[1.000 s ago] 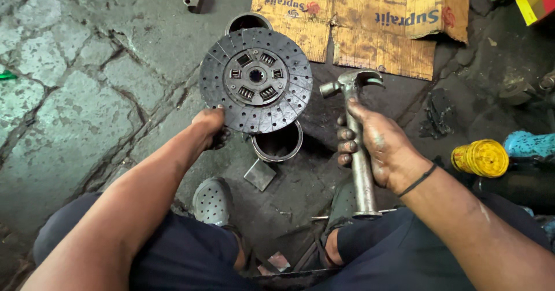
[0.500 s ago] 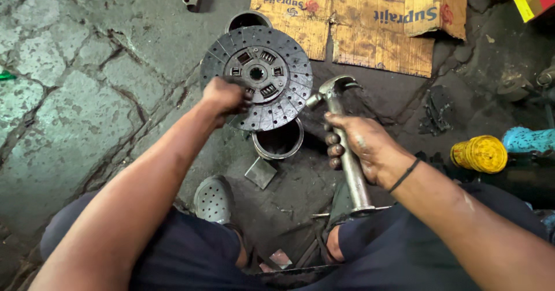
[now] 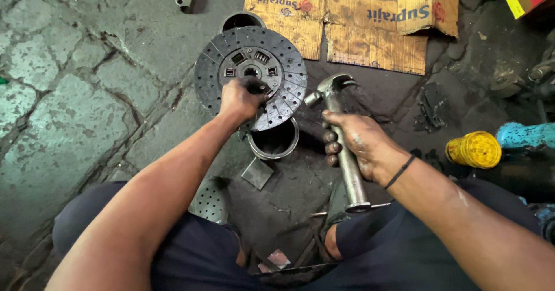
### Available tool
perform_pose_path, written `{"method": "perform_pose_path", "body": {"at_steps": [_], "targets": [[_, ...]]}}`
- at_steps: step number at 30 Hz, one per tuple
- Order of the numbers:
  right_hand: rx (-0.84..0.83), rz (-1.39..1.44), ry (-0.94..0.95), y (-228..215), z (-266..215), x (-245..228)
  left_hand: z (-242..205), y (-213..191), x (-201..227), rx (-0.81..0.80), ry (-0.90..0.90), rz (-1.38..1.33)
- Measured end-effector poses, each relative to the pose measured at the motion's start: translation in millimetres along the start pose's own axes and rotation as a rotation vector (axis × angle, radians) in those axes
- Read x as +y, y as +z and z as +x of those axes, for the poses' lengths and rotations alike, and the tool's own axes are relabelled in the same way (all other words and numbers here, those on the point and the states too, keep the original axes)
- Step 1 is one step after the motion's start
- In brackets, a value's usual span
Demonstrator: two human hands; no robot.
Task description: The person uses a hammer and a metal tool to drive a pin or component into a vehicle clutch plate while sitting on the floor, repeatedly striking it and turning the plate over to continue the work.
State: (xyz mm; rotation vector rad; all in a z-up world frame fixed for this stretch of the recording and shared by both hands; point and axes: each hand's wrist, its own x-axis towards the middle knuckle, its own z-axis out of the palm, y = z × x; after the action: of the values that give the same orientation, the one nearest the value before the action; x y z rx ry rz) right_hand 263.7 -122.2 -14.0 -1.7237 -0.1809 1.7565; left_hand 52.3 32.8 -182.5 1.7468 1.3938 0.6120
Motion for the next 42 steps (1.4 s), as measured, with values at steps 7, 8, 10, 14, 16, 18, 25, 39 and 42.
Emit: {"method": "perform_pose_path", "body": {"at_steps": [7, 8, 10, 14, 16, 18, 25, 39, 42], "targets": [[0.014, -0.022, -0.005, 1.6, -2.7, -0.8, 3.6, -3.9, -12.9, -0.044, 0.029, 0.12], [0.014, -0.022, -0.005, 2.3, -2.7, -0.5, 4.0, -4.3, -13.7, -0.075, 0.051, 0.203], [0.021, -0.032, -0.005, 5.3, -2.0, 0.3, 0.9, -6.5, -12.4, -0.092, 0.088, 0.221], [-0.002, -0.042, -0.004, 8.9, -1.8, 1.7, -13.8, -15.6, 7.6, -0.139, 0.213, 0.231], [0.051, -0.19, -0.063, 11.9, 0.3, 4.0, -27.5, -20.8, 17.5, -0.171, 0.208, 0.233], [0.069, -0.302, -0.193, 16.7, 2.7, 11.5, -37.8, -23.4, 23.6, -0.203, 0.201, 0.236], [0.105, -0.864, -1.025, 23.4, 18.9, 40.9, -44.8, -15.6, 27.0, -0.116, 0.385, 0.231], [0.2, -0.975, -0.943, 41.6, 28.0, 35.4, -50.8, -16.8, 18.8, -0.095, 0.306, 0.258], [0.23, -1.108, -0.81, 42.1, 41.5, 50.5, -51.9, -16.3, 18.5, -0.106, 0.275, 0.246]]}}
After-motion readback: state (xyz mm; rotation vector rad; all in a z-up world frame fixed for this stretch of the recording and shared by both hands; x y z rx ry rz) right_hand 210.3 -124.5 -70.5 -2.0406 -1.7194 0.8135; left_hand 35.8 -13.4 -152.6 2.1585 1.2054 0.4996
